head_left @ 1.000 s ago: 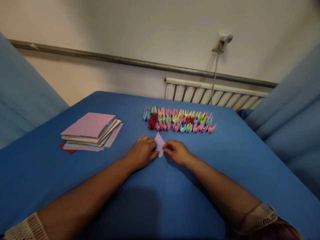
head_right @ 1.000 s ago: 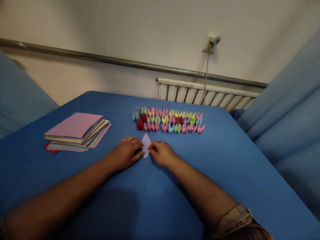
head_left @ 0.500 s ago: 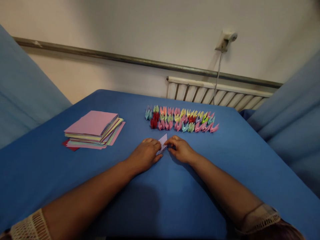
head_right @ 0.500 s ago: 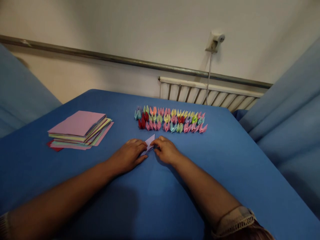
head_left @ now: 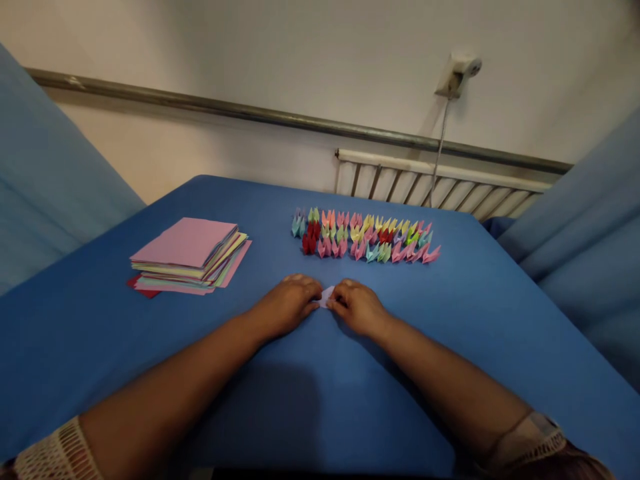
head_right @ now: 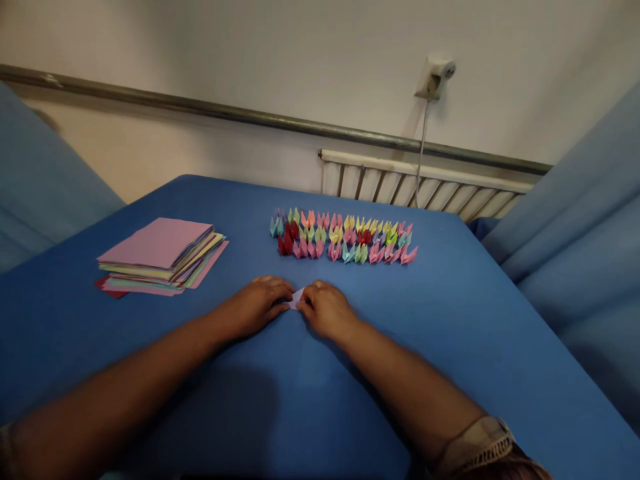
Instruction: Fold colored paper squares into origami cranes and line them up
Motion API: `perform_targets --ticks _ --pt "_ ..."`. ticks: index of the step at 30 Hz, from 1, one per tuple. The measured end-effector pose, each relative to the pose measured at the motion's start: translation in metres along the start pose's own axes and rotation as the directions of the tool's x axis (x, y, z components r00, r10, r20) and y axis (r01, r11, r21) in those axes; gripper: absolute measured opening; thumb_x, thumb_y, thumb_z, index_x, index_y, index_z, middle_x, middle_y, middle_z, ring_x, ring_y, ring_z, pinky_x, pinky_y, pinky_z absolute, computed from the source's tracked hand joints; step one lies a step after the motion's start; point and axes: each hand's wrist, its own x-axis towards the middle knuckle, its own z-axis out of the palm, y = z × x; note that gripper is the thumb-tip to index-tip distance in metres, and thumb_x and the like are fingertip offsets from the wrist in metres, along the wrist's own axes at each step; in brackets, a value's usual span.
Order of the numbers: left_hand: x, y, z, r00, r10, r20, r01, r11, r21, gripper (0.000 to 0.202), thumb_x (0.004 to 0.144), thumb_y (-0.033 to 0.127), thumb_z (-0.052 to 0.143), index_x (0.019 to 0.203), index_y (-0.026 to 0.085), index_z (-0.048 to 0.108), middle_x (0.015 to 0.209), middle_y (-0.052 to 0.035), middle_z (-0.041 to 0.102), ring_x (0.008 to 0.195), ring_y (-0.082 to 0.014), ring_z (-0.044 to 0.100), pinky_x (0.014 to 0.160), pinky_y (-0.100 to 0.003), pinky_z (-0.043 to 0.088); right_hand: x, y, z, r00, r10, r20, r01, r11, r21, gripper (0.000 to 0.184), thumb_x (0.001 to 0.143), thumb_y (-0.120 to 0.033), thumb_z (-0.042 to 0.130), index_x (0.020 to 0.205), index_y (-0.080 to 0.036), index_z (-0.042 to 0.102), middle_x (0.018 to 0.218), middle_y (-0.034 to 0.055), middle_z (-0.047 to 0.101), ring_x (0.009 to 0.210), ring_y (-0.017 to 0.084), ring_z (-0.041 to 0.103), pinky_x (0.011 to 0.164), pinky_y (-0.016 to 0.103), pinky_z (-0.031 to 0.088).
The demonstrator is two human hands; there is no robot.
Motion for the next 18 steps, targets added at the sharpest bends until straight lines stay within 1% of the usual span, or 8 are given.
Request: perform_targets --ticks 3,5,8,10,13,15,16,18 --pt "0.001 -0.005 0.002 1.0 -0.011 -0.015 0.01 0.999 -0.051 0.014 0.089 0.023 0.054 0.098 0.02 0.064 0.104 -0.0049 0.067 0.1 -0.0211 0.059 0.093 -0.036 0.043 0.005 0.011 0.001 0.999 0.033 -0.001 -0.033 0.999 0.03 0.013 0.09 -0.024 0.058 0.081 -0.019 0.065 0.082 0.0015 0.058 0.079 0.014 0.055 0.075 0.027 0.04" --pt "0.001 -0.008 0.004 1.0 -0.018 -0.02 0.017 0.998 -0.067 0.013 0.089 0.023 0.054 0.096 0.02 0.065 0.103 -0.0046 0.067 0.1 -0.0205 0.059 0.093 -0.035 0.043 0.007 0.015 0.0 0.998 0.055 0.003 -0.055 0.998 0.018 0.011 0.089 -0.024 0.059 0.081 -0.019 0.065 0.082 0.0011 0.058 0.079 0.014 0.055 0.074 0.027 0.04" --pt "0.002 -0.01 0.005 0.999 -0.042 -0.019 0.04 0.997 -0.066 0.01 0.087 0.021 0.055 0.092 0.019 0.064 0.099 -0.0047 0.066 0.096 -0.02 0.059 0.089 -0.033 0.044 0.006 0.013 -0.001 0.997 0.077 -0.003 -0.077 0.997 -0.023 0.007 0.087 -0.024 0.061 0.083 -0.019 0.064 0.083 0.0013 0.058 0.079 0.014 0.055 0.074 0.027 0.04" --pt "0.003 -0.009 0.006 0.998 -0.047 -0.029 0.045 0.998 -0.049 0.009 0.087 0.02 0.056 0.092 0.019 0.063 0.097 -0.0047 0.066 0.095 -0.02 0.059 0.087 -0.033 0.044 0.004 0.01 -0.002 0.997 0.079 -0.02 -0.079 0.996 -0.046 0.007 0.086 -0.025 0.062 0.089 -0.019 0.064 0.088 0.0026 0.059 0.082 0.015 0.055 0.076 0.028 0.042" --pt "0.003 -0.003 0.006 0.999 -0.005 -0.041 0.005 1.0 -0.003 0.013 0.09 0.019 0.052 0.096 0.019 0.064 0.097 -0.005 0.066 0.095 -0.0201 0.058 0.089 -0.034 0.042 0.002 0.007 -0.004 0.998 0.009 -0.063 -0.014 0.997 -0.077 0.025 0.085 -0.025 0.064 0.109 -0.02 0.062 0.11 0.0072 0.058 0.1 0.019 0.054 0.088 0.033 0.041" --pt "0.003 0.002 0.006 0.999 0.036 -0.023 -0.035 0.999 0.019 0.015 0.092 0.02 0.05 0.098 0.019 0.064 0.098 -0.0051 0.066 0.095 -0.02 0.059 0.09 -0.036 0.042 0.002 0.009 -0.006 0.997 -0.07 -0.045 0.066 0.994 -0.09 0.033 0.086 -0.023 0.062 0.119 -0.023 0.06 0.122 0.0076 0.056 0.11 0.021 0.05 0.095 0.037 0.039" --pt "0.003 0.004 0.006 0.998 0.055 -0.008 -0.055 0.998 0.022 0.015 0.091 0.021 0.052 0.1 0.019 0.064 0.099 -0.0051 0.067 0.095 -0.0201 0.059 0.091 -0.036 0.042 0.003 0.01 -0.006 0.995 -0.103 -0.019 0.101 0.991 -0.09 0.033 0.087 -0.022 0.061 0.12 -0.024 0.06 0.123 0.007 0.056 0.112 0.021 0.049 0.096 0.038 0.038" --pt "0.003 0.008 0.006 0.996 0.085 0.016 -0.085 0.996 0.027 0.016 0.09 0.025 0.056 0.103 0.019 0.064 0.102 -0.0051 0.067 0.096 -0.0204 0.059 0.09 -0.036 0.041 0.004 0.013 -0.007 0.991 -0.133 0.025 0.135 0.987 -0.086 0.028 0.089 -0.022 0.059 0.117 -0.024 0.062 0.119 0.0064 0.058 0.109 0.021 0.051 0.095 0.038 0.039"
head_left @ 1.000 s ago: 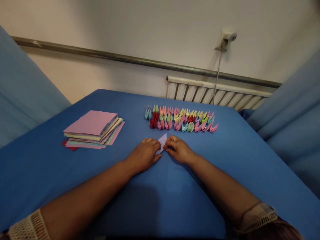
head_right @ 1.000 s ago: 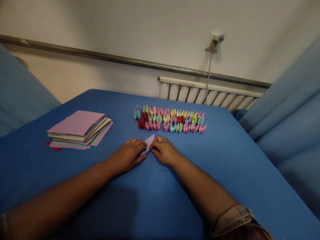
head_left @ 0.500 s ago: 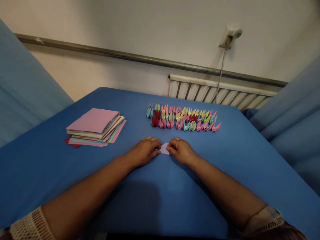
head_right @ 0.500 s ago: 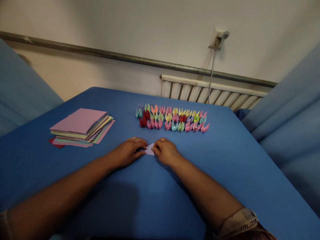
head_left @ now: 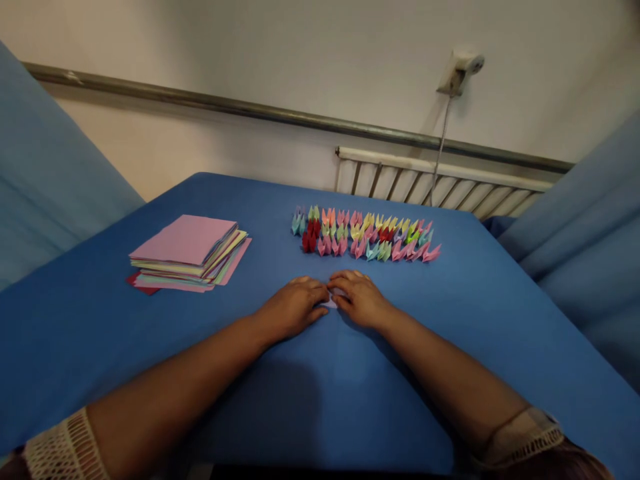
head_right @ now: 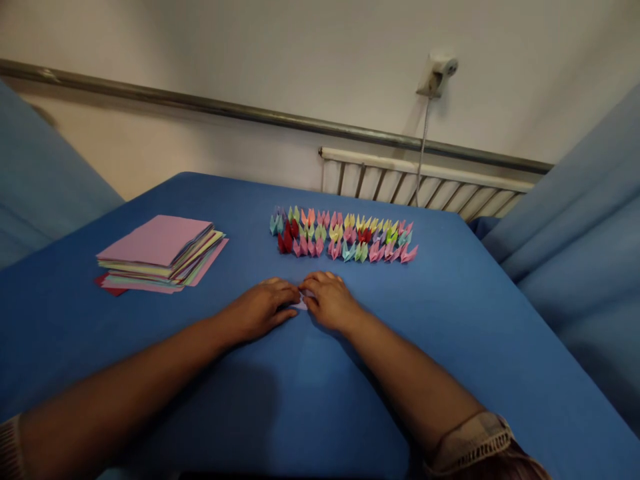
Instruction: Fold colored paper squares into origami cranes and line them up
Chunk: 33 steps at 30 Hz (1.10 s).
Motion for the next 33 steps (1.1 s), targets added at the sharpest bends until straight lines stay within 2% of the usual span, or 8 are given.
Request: perform_targets --ticks 4,8,11,16,21,25,31,33 --pt "0.0 0.001 -0.001 0.999 0.038 -0.017 -0.036 0.994 0.103 0.016 0.093 0.027 0.052 0.096 0.019 0.065 0.095 -0.0051 0.066 0.091 -0.0204 0.057 0.087 -0.036 0.04 0.001 0.001 -0.003 1.0 -0.009 0.004 0.009 1.0 -0.018 0.026 0.09 -0.023 0.057 0.115 -0.021 0.064 0.107 0.0072 0.061 0.102 0.02 0.052 0.093 0.036 0.04" --pt "0.003 -0.004 -0.002 0.996 0.075 -0.051 -0.063 0.975 0.211 0.023 0.097 0.025 0.044 0.089 0.017 0.065 0.088 -0.0058 0.065 0.086 -0.02 0.054 0.086 -0.036 0.038 0.0 -0.003 -0.006 0.999 0.054 -0.005 -0.054 0.997 -0.048 0.021 0.091 -0.027 0.056 0.108 -0.018 0.066 0.1 0.0075 0.061 0.097 0.02 0.054 0.09 0.033 0.041" --pt "0.005 -0.013 -0.003 0.996 0.058 -0.064 -0.042 0.971 0.234 0.022 0.097 0.024 0.045 0.089 0.018 0.065 0.087 -0.0053 0.064 0.085 -0.0195 0.054 0.087 -0.035 0.037 -0.001 -0.008 -0.008 0.993 0.115 0.001 -0.114 0.992 -0.058 0.019 0.092 -0.027 0.054 0.104 -0.018 0.067 0.097 0.0073 0.062 0.093 0.019 0.056 0.087 0.032 0.042" --pt "0.009 -0.025 -0.005 0.994 0.023 -0.109 0.005 0.968 0.249 0.02 0.095 0.022 0.046 0.092 0.018 0.066 0.087 -0.0058 0.065 0.087 -0.0206 0.055 0.088 -0.037 0.037 -0.002 -0.014 -0.009 0.99 0.139 0.023 -0.138 0.989 -0.052 0.018 0.093 -0.024 0.052 0.101 -0.019 0.068 0.092 0.0063 0.063 0.089 0.018 0.057 0.084 0.031 0.042" --pt "0.006 -0.014 -0.003 0.993 0.067 -0.1 -0.045 0.977 0.208 0.02 0.095 0.024 0.047 0.1 0.018 0.066 0.099 -0.0066 0.066 0.093 -0.021 0.055 0.089 -0.037 0.038 -0.002 -0.009 -0.007 0.998 0.056 -0.031 -0.056 0.998 -0.028 0.016 0.091 -0.021 0.054 0.101 -0.019 0.067 0.102 0.0076 0.061 0.1 0.019 0.055 0.091 0.033 0.042" --pt "0.006 -0.005 -0.001 0.991 0.112 -0.074 -0.095 0.975 0.202 0.022 0.096 0.022 0.046 0.099 0.017 0.067 0.099 -0.0065 0.066 0.093 -0.0203 0.054 0.088 -0.036 0.039 0.001 0.002 0.0 0.998 -0.011 -0.064 0.011 1.0 0.006 0.019 0.091 -0.016 0.053 0.105 -0.018 0.066 0.104 0.0075 0.063 0.102 0.019 0.054 0.092 0.035 0.043" --pt "0.009 -0.019 -0.005 0.99 0.089 -0.112 -0.055 0.96 0.273 0.023 0.095 0.022 0.046 0.09 0.017 0.068 0.11 -0.0074 0.064 0.101 -0.0222 0.052 0.094 -0.039 0.037 0.004 0.007 0.005 0.996 -0.048 -0.08 0.05 0.998 0.028 0.024 0.093 -0.019 0.052 0.11 -0.021 0.068 0.115 0.0068 0.063 0.105 0.02 0.055 0.094 0.036 0.042" --pt "0.008 -0.024 -0.006 0.993 0.057 -0.102 -0.026 0.958 0.284 0.023 0.095 0.021 0.046 0.09 0.017 0.068 0.106 -0.0076 0.065 0.1 -0.0226 0.053 0.093 -0.04 0.037 0.003 0.005 0.004 0.998 -0.039 -0.058 0.04 0.999 0.016 0.025 0.093 -0.021 0.051 0.112 -0.021 0.068 0.116 0.0071 0.063 0.106 0.02 0.054 0.094 0.037 0.042"
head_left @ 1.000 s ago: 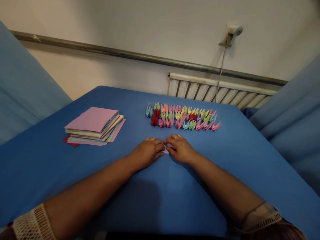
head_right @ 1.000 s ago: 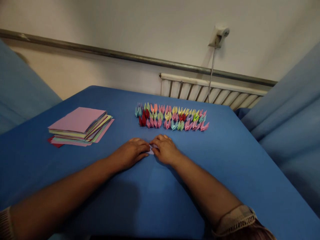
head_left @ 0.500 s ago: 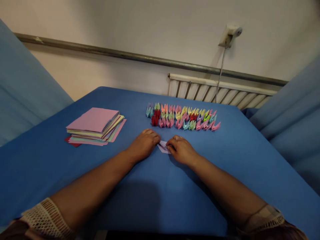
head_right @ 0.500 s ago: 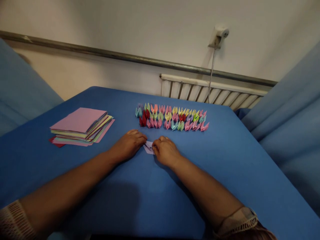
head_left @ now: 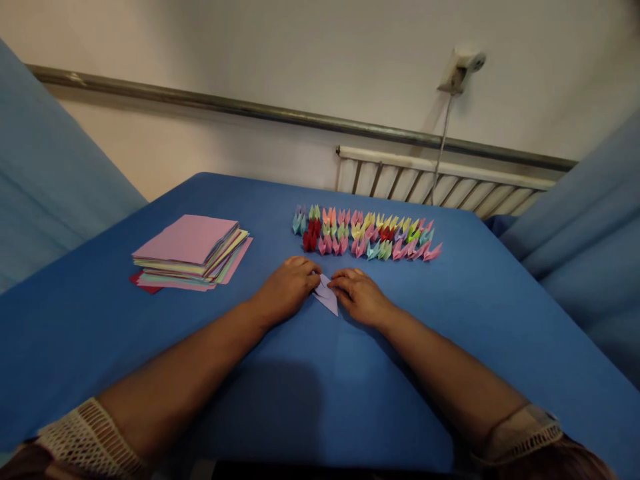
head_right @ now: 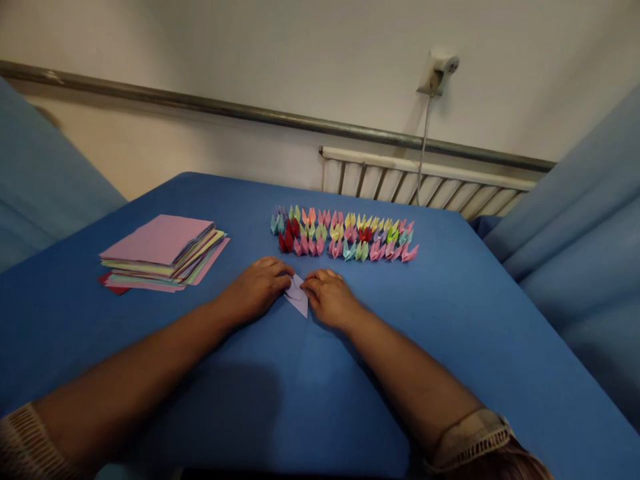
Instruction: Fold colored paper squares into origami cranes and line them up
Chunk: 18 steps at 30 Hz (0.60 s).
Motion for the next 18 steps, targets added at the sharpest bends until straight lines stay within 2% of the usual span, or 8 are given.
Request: perform_targets --ticks 4,8,12,15,18 --pt "-0.005 0.003 -0.005 0.997 -0.051 0.062 0.055 0.997 -0.052 0.018 0.089 0.017 0.05 0.097 0.017 0.066 0.093 -0.0071 0.065 0.091 -0.0219 0.056 0.089 -0.038 0.04 -0.001 -0.006 -0.004 0.999 -0.002 0.045 0.003 1.0 -0.019 0.028 0.092 -0.021 0.051 0.117 -0.02 0.065 0.122 0.0073 0.061 0.11 0.021 0.052 0.097 0.038 0.04" --pt "-0.007 0.015 -0.013 0.995 -0.033 0.097 0.044 0.992 -0.115 0.019 0.084 0.025 0.059 0.1 0.017 0.063 0.097 -0.0076 0.064 0.091 -0.0228 0.056 0.088 -0.038 0.041 -0.002 -0.006 -0.005 0.998 -0.008 0.057 0.009 1.0 -0.007 0.033 0.088 -0.022 0.057 0.12 -0.019 0.063 0.125 0.0077 0.059 0.114 0.022 0.05 0.1 0.039 0.038" --pt "-0.003 0.019 -0.013 0.996 -0.013 0.086 0.018 0.998 -0.064 0.014 0.089 0.024 0.052 0.091 0.017 0.063 0.089 -0.0076 0.064 0.086 -0.0225 0.056 0.084 -0.038 0.041 0.0 -0.003 -0.005 0.998 -0.019 0.067 0.018 1.0 0.012 0.038 0.084 -0.026 0.064 0.121 -0.02 0.061 0.125 0.0078 0.057 0.116 0.022 0.049 0.103 0.039 0.036" --pt "-0.001 0.018 -0.01 0.997 -0.01 0.078 0.013 0.999 -0.034 0.019 0.093 0.023 0.046 0.085 0.016 0.063 0.083 -0.0072 0.063 0.082 -0.0219 0.056 0.083 -0.038 0.041 0.0 0.0 -0.004 0.998 -0.018 0.062 0.017 1.0 0.017 0.037 0.085 -0.03 0.064 0.12 -0.019 0.061 0.123 0.008 0.058 0.114 0.022 0.049 0.101 0.039 0.038" --pt "-0.002 0.017 -0.008 0.997 -0.035 0.075 0.039 0.998 -0.046 0.018 0.092 0.026 0.049 0.085 0.017 0.063 0.083 -0.0063 0.063 0.082 -0.0214 0.057 0.084 -0.037 0.041 0.001 0.001 -0.002 0.998 -0.029 0.05 0.028 1.0 0.014 0.033 0.089 -0.034 0.062 0.118 -0.019 0.063 0.119 0.0083 0.059 0.111 0.021 0.05 0.098 0.038 0.039"
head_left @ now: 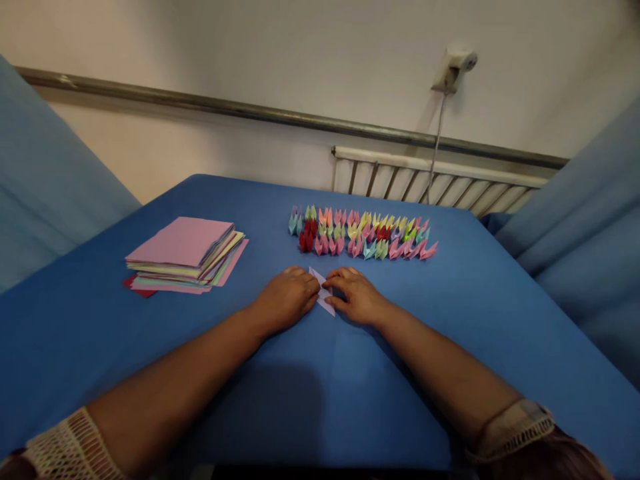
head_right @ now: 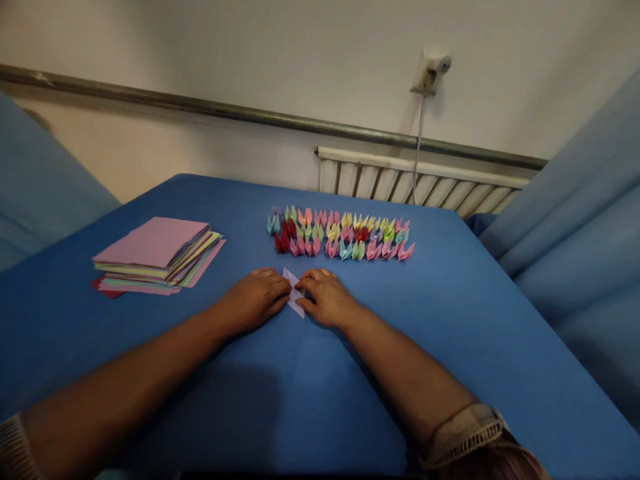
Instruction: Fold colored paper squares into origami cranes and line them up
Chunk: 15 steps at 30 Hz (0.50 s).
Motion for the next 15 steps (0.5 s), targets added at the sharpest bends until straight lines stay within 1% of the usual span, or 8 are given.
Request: perform_targets --ticks 4,8,11,13,15 --pt "-0.0008 0.001 -0.0004 1.0 -0.009 0.008 0.009 0.999 -0.042 0.017 0.09 0.033 0.057 0.093 0.017 0.063 0.088 -0.0061 0.064 0.084 -0.0217 0.058 0.082 -0.036 0.042 0.0016 0.0008 0.002 1.0 -0.01 -0.015 0.009 1.0 -0.009 0.031 0.092 -0.037 0.059 0.117 -0.019 0.064 0.115 0.0082 0.06 0.108 0.021 0.051 0.095 0.037 0.04" --pt "0.0003 0.0015 0.0015 0.999 -0.033 -0.007 0.033 0.998 -0.063 0.021 0.093 0.035 0.051 0.091 0.017 0.063 0.087 -0.0056 0.064 0.084 -0.021 0.058 0.083 -0.036 0.042 0.0024 -0.0008 0.0008 1.0 -0.002 -0.03 0.002 1.0 -0.006 0.027 0.096 -0.035 0.051 0.114 -0.019 0.065 0.111 0.0082 0.062 0.105 0.02 0.052 0.094 0.036 0.041" --pt "0.0001 0.0007 0.0052 0.998 -0.053 -0.016 0.051 0.995 -0.089 0.02 0.093 0.032 0.05 0.09 0.017 0.063 0.088 -0.0054 0.063 0.084 -0.0203 0.057 0.08 -0.034 0.043 0.0017 -0.0012 -0.0007 0.999 -0.026 -0.032 0.026 1.0 0.007 0.029 0.093 -0.036 0.057 0.115 -0.02 0.064 0.112 0.0079 0.061 0.104 0.021 0.052 0.093 0.036 0.041" --pt "-0.0008 0.0 0.0077 0.997 -0.068 -0.023 0.066 0.993 -0.102 0.016 0.092 0.029 0.051 0.091 0.017 0.062 0.089 -0.0058 0.063 0.085 -0.0204 0.056 0.078 -0.033 0.043 0.0014 -0.0005 -0.0005 0.998 -0.029 -0.047 0.03 0.999 0.017 0.029 0.09 -0.034 0.062 0.115 -0.019 0.065 0.112 0.0075 0.061 0.104 0.021 0.052 0.092 0.036 0.042" --pt "-0.0017 -0.0004 0.0095 0.996 -0.081 -0.028 0.078 0.992 -0.103 0.015 0.092 0.028 0.051 0.091 0.017 0.062 0.089 -0.0062 0.063 0.086 -0.0208 0.056 0.078 -0.033 0.043 0.0018 0.0006 0.0005 0.998 -0.028 -0.056 0.029 0.999 0.027 0.027 0.089 -0.033 0.063 0.112 -0.02 0.065 0.111 0.0071 0.061 0.104 0.02 0.053 0.092 0.035 0.042"
